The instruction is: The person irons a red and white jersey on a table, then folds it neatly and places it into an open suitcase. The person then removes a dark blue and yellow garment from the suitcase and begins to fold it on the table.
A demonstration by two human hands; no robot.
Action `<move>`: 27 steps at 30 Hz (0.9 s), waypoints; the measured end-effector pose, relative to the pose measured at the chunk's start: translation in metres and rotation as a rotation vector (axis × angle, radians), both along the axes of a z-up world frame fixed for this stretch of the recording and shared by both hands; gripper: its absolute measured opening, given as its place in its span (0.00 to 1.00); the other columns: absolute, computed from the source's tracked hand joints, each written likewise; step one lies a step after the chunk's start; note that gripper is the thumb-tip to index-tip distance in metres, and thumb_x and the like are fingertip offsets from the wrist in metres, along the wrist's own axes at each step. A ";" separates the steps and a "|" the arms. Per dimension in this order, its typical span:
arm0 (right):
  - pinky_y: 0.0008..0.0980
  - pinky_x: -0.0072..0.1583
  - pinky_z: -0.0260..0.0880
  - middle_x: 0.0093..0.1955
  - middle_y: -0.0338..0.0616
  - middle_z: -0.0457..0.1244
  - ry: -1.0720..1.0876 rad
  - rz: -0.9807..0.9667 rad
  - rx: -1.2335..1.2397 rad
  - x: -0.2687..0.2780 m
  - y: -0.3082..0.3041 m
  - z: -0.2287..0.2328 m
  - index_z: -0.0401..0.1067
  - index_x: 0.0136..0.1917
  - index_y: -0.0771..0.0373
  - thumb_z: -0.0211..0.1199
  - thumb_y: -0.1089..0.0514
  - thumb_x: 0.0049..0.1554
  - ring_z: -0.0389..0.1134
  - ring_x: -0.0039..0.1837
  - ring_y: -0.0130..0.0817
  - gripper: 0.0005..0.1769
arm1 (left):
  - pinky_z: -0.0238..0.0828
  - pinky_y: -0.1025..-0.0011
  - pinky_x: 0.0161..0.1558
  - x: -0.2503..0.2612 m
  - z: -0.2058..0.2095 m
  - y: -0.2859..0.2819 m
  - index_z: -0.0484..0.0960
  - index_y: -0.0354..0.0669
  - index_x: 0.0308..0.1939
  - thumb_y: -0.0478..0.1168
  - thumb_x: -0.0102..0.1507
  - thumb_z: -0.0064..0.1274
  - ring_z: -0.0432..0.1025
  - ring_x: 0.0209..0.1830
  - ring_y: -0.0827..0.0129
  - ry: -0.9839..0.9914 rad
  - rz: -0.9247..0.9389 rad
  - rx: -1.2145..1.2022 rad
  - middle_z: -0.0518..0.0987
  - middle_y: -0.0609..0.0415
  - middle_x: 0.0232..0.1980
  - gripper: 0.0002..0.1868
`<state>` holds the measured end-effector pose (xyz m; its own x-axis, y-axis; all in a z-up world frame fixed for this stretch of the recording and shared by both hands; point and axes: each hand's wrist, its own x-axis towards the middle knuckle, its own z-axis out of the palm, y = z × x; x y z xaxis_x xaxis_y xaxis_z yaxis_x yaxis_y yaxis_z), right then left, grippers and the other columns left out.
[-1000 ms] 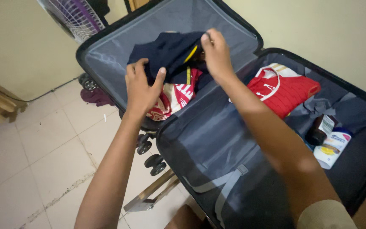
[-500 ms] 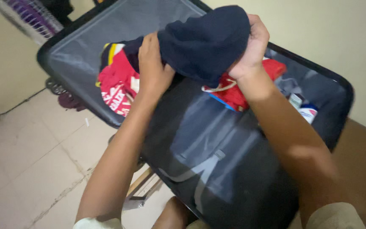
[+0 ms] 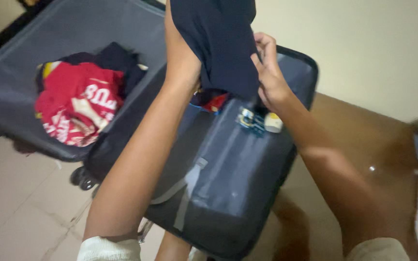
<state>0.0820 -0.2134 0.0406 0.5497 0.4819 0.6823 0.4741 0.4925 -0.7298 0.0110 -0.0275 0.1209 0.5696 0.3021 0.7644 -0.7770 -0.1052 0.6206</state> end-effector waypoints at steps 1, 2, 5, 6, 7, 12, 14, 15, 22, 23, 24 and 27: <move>0.34 0.83 0.48 0.78 0.46 0.49 -0.108 -0.120 -0.019 0.002 -0.016 -0.008 0.44 0.80 0.62 0.57 0.42 0.73 0.51 0.81 0.31 0.36 | 0.75 0.65 0.63 0.005 -0.001 -0.014 0.68 0.34 0.68 0.38 0.74 0.49 0.74 0.57 0.66 0.023 -0.098 -0.088 0.78 0.45 0.57 0.19; 0.32 0.84 0.44 0.79 0.46 0.47 -0.218 -0.236 -0.040 0.004 -0.031 -0.016 0.41 0.82 0.61 0.55 0.43 0.74 0.48 0.83 0.32 0.38 | 0.75 0.65 0.63 0.011 -0.002 -0.025 0.68 0.34 0.67 0.38 0.75 0.48 0.74 0.57 0.65 0.041 -0.181 -0.158 0.78 0.45 0.56 0.19; 0.35 0.85 0.48 0.85 0.43 0.46 -0.142 0.000 0.091 0.004 -0.078 -0.042 0.27 0.84 0.52 0.54 0.47 0.73 0.49 0.85 0.35 0.43 | 0.76 0.63 0.61 0.026 -0.008 -0.060 0.69 0.35 0.65 0.41 0.75 0.47 0.75 0.56 0.63 0.077 -0.425 -0.320 0.78 0.44 0.55 0.18; 0.37 0.84 0.50 0.84 0.45 0.49 -0.226 -0.269 -0.061 0.005 -0.089 -0.047 0.35 0.84 0.54 0.52 0.50 0.74 0.52 0.84 0.38 0.36 | 0.76 0.62 0.61 0.032 -0.010 -0.074 0.69 0.35 0.65 0.41 0.75 0.47 0.75 0.56 0.62 0.085 -0.508 -0.367 0.78 0.44 0.55 0.18; 0.39 0.84 0.53 0.84 0.47 0.51 -0.305 -0.537 -0.219 0.005 -0.098 -0.050 0.44 0.84 0.55 0.49 0.54 0.74 0.54 0.84 0.41 0.30 | 0.77 0.61 0.60 0.038 -0.013 -0.088 0.69 0.35 0.64 0.42 0.75 0.46 0.76 0.55 0.61 0.094 -0.583 -0.390 0.78 0.43 0.55 0.18; 0.44 0.78 0.61 0.77 0.47 0.55 0.317 -0.027 0.347 -0.023 -0.139 -0.041 0.49 0.80 0.60 0.58 0.64 0.66 0.59 0.77 0.41 0.34 | 0.78 0.58 0.58 0.063 -0.022 -0.146 0.70 0.36 0.61 0.46 0.75 0.44 0.77 0.54 0.57 0.134 -0.898 -0.458 0.79 0.42 0.53 0.17; 0.39 0.79 0.63 0.78 0.48 0.57 0.279 -0.088 0.394 -0.037 -0.166 -0.032 0.52 0.80 0.62 0.56 0.62 0.67 0.62 0.77 0.38 0.30 | 0.79 0.57 0.57 0.069 -0.027 -0.167 0.71 0.37 0.59 0.47 0.75 0.43 0.77 0.53 0.55 0.144 -0.952 -0.457 0.79 0.41 0.53 0.18; 0.39 0.78 0.63 0.77 0.48 0.58 0.269 -0.127 0.405 -0.040 -0.179 -0.027 0.54 0.78 0.64 0.55 0.60 0.68 0.63 0.76 0.38 0.28 | 0.79 0.56 0.58 0.071 -0.029 -0.176 0.71 0.37 0.59 0.46 0.75 0.44 0.77 0.53 0.55 0.149 -0.984 -0.455 0.79 0.41 0.53 0.16; 0.37 0.73 0.67 0.69 0.54 0.65 0.286 -0.317 0.576 -0.047 -0.294 -0.024 0.68 0.71 0.72 0.52 0.51 0.71 0.68 0.67 0.41 0.25 | 0.78 0.60 0.58 0.069 -0.036 -0.242 0.72 0.32 0.62 0.39 0.69 0.58 0.78 0.56 0.50 0.126 -0.250 0.301 0.82 0.38 0.55 0.21; 0.37 0.74 0.67 0.69 0.53 0.65 0.359 -0.250 0.584 -0.046 -0.305 -0.029 0.68 0.70 0.71 0.52 0.50 0.68 0.68 0.68 0.41 0.26 | 0.77 0.61 0.57 0.068 -0.033 -0.251 0.72 0.33 0.64 0.42 0.70 0.60 0.77 0.57 0.48 0.143 -0.163 0.500 0.83 0.38 0.57 0.23; 0.37 0.75 0.68 0.68 0.52 0.65 0.434 -0.180 0.594 -0.044 -0.316 -0.033 0.67 0.69 0.69 0.53 0.48 0.65 0.68 0.69 0.41 0.27 | 0.76 0.61 0.57 0.067 -0.031 -0.258 0.71 0.34 0.65 0.45 0.71 0.61 0.77 0.58 0.46 0.158 -0.072 0.701 0.83 0.38 0.58 0.25; 0.40 0.73 0.69 0.65 0.52 0.68 0.736 -0.302 0.572 -0.043 -0.338 -0.068 0.68 0.67 0.67 0.56 0.50 0.58 0.70 0.69 0.43 0.27 | 0.83 0.61 0.38 0.051 -0.036 -0.280 0.50 0.33 0.75 0.39 0.61 0.50 0.86 0.38 0.49 0.964 -0.347 0.896 0.85 0.34 0.52 0.41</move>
<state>0.0395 -0.5512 -0.0277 0.9773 -0.0456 0.2068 0.1603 0.7971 -0.5822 0.0622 -0.3079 0.0852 0.9289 -0.3501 -0.1204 -0.1460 -0.6451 0.7500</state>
